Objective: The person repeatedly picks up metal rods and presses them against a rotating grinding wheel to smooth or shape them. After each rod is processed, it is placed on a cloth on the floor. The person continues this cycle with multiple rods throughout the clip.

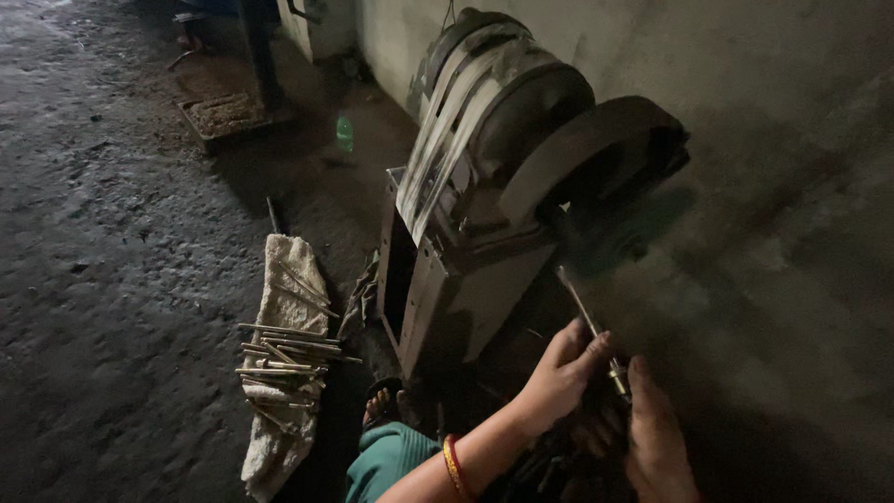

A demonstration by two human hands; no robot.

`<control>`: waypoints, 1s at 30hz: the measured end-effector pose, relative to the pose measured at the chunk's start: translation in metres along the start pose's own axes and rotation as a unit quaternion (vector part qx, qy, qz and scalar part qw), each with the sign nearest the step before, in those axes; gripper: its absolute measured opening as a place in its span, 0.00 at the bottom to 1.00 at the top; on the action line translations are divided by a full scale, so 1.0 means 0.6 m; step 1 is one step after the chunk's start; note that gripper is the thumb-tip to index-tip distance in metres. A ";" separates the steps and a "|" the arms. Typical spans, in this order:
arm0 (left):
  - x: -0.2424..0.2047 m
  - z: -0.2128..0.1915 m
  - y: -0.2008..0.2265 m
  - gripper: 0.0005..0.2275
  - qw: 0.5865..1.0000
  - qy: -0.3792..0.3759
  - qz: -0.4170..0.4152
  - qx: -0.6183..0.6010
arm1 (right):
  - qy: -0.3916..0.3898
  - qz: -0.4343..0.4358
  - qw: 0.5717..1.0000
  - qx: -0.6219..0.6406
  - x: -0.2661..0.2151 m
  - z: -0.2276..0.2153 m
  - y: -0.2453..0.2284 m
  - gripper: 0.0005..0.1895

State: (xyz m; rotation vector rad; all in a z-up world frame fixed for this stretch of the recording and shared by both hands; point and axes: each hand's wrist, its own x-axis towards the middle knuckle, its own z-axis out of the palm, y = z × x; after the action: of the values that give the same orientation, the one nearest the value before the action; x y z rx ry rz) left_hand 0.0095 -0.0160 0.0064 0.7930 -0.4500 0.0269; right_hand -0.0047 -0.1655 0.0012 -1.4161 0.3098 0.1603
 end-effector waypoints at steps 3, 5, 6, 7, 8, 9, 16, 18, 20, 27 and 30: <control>-0.013 0.005 -0.012 0.15 1.000 0.008 -0.028 -0.003 | -0.045 -0.285 0.932 -0.219 -0.006 -0.043 0.028 0.33; -0.026 0.009 -0.018 0.14 0.999 0.018 -0.042 -0.013 | -0.074 -0.453 0.818 -0.346 -0.004 -0.086 0.054 0.33; -0.036 0.011 -0.019 0.13 0.998 0.025 -0.050 -0.016 | -0.094 -0.526 0.743 -0.403 0.003 -0.106 0.067 0.33; -0.048 0.013 -0.019 0.13 0.998 0.032 -0.057 -0.019 | -0.080 -0.413 0.827 -0.372 0.014 -0.121 0.080 0.31; -0.068 0.008 -0.017 0.12 0.997 0.050 -0.063 -0.021 | -0.074 -0.287 0.894 -0.336 0.027 -0.133 0.098 0.30; -0.090 0.000 -0.012 0.09 0.999 0.050 -0.020 0.000 | -0.068 -0.153 0.940 -0.296 0.035 -0.146 0.117 0.29; -0.320 -0.228 0.071 0.11 0.936 0.335 0.109 0.012 | -0.072 -0.070 0.938 -0.331 0.065 -0.274 0.201 0.32; -0.393 -0.313 0.079 0.15 0.896 0.425 0.045 -0.124 | -0.052 -0.055 0.956 -0.283 0.072 -0.293 0.220 0.33; -0.463 -0.378 0.070 0.14 0.848 0.451 0.011 -0.277 | -0.014 -0.030 0.964 -0.265 0.073 -0.295 0.236 0.34; -0.560 -0.517 -0.013 0.14 0.692 0.530 0.069 -0.485 | 0.127 0.073 0.927 -0.346 0.031 -0.266 0.279 0.31; -0.552 -0.565 -0.024 0.11 0.657 0.621 0.033 -0.425 | 0.121 0.116 0.905 -0.390 0.029 -0.236 0.296 0.30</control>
State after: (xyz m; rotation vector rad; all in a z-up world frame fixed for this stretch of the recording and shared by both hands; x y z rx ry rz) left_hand -0.1587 0.2563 -0.3439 -0.3011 0.8249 0.3823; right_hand -0.0568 -0.2794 -0.1892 -2.2020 0.6707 0.3280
